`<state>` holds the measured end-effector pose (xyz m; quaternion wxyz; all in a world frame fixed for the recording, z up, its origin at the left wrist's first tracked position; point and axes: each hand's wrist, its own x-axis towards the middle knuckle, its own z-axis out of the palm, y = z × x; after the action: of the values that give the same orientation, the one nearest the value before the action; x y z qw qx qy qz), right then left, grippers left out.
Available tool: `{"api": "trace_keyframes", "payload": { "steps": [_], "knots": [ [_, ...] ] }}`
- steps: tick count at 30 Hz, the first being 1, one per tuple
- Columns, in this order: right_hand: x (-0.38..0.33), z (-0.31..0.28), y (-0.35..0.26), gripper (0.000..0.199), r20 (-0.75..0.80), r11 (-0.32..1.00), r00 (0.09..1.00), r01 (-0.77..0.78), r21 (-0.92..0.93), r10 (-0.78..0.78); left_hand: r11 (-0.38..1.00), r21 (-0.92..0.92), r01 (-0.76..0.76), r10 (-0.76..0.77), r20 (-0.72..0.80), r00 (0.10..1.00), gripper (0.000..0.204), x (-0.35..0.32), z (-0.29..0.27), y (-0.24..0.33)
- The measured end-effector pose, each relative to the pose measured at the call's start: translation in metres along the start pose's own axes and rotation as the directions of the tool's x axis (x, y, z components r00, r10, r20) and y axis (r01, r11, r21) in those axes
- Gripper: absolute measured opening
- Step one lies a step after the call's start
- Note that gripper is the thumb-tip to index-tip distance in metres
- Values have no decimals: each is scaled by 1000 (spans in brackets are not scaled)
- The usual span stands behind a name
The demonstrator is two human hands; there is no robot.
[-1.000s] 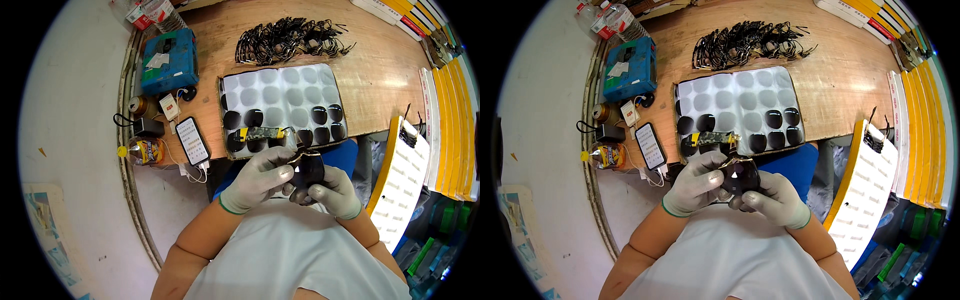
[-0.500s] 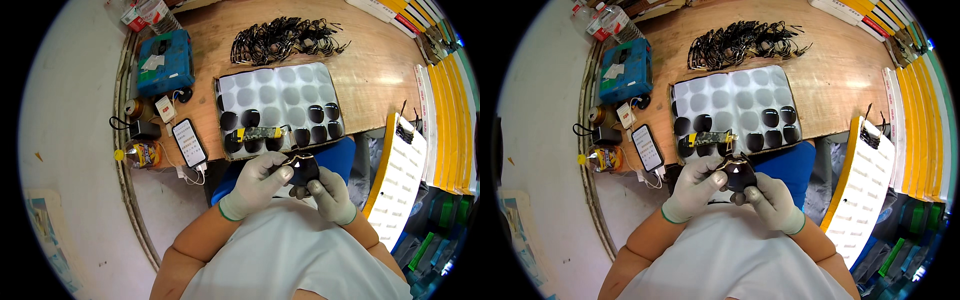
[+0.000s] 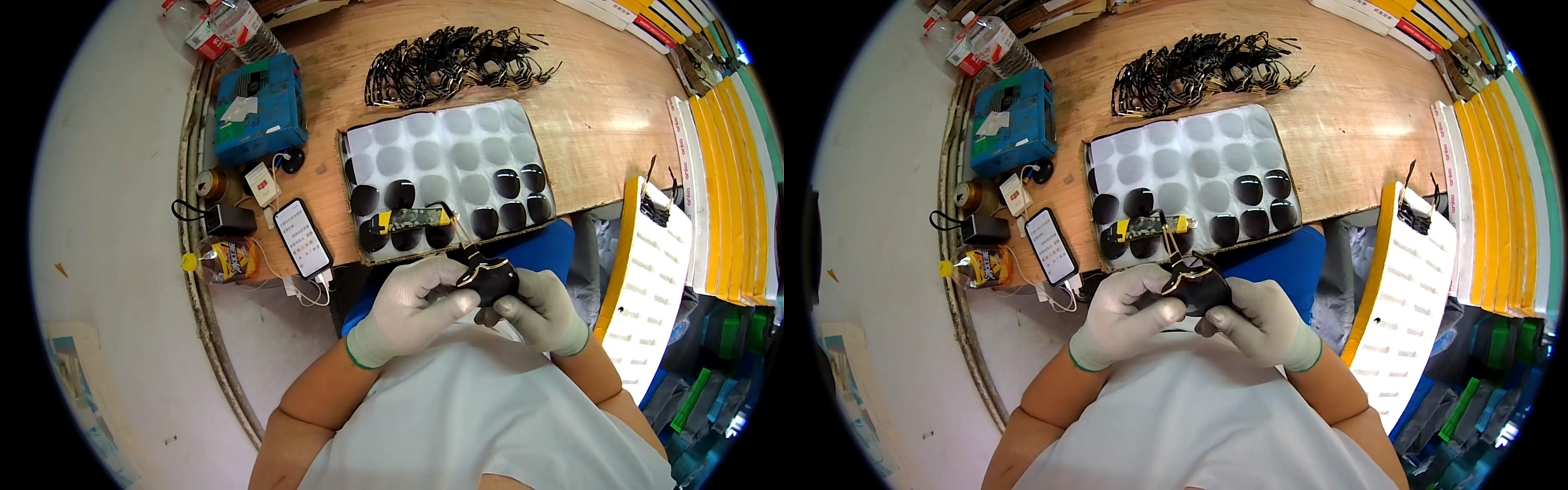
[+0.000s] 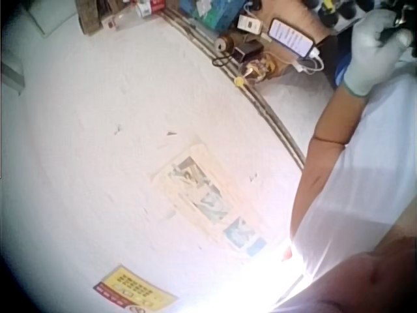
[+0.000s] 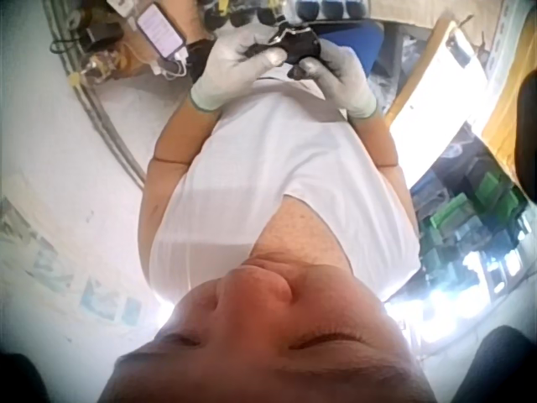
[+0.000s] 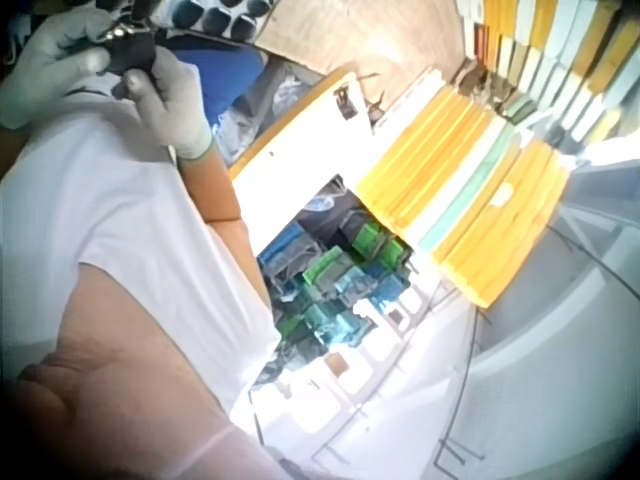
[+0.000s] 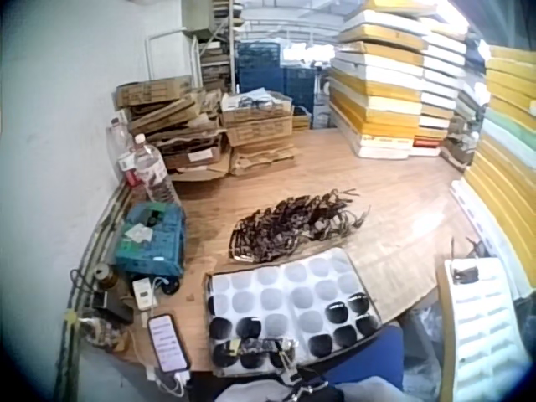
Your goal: The person assembles sunglasses by inserting dark lenses into metal frames. They pick up a frame, insert a lens, and place the completed unit into a white foam tray. The process is repeated for multiple units.
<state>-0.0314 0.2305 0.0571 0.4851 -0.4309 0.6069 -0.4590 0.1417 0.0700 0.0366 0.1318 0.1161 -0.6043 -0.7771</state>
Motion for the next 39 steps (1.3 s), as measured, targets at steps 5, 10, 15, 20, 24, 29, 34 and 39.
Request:
{"api": "trace_keyframes", "payload": {
  "steps": [5,10,15,20,24,29,34,39],
  "knots": [
    [2,12,8,17,-112,990,990,-70,125,85,989,139,56,-43,-95,995,22,3,4,-7],
    [4,18,0,17,-177,997,981,-78,20,80,930,365,47,15,-167,986,24,1,6,-3],
    [8,6,-7,22,-89,998,995,-49,-29,47,960,266,85,-51,-132,990,28,6,3,-1],
    [19,-1,-6,36,46,869,989,-144,474,139,903,400,-153,151,38,988,34,20,-4,10],
    [32,-14,7,30,30,927,998,-59,371,51,895,432,-113,75,103,992,41,38,-15,3],
    [49,-48,16,21,-30,968,998,42,-247,-50,849,519,-101,25,151,988,58,97,-59,-14],
    [65,-162,65,14,-428,684,902,-343,-644,50,479,776,410,258,-571,780,48,232,-220,-61],
    [60,-240,123,14,-351,497,909,-417,-761,224,729,428,535,-140,-671,728,39,286,-275,-112]
  ]
}}
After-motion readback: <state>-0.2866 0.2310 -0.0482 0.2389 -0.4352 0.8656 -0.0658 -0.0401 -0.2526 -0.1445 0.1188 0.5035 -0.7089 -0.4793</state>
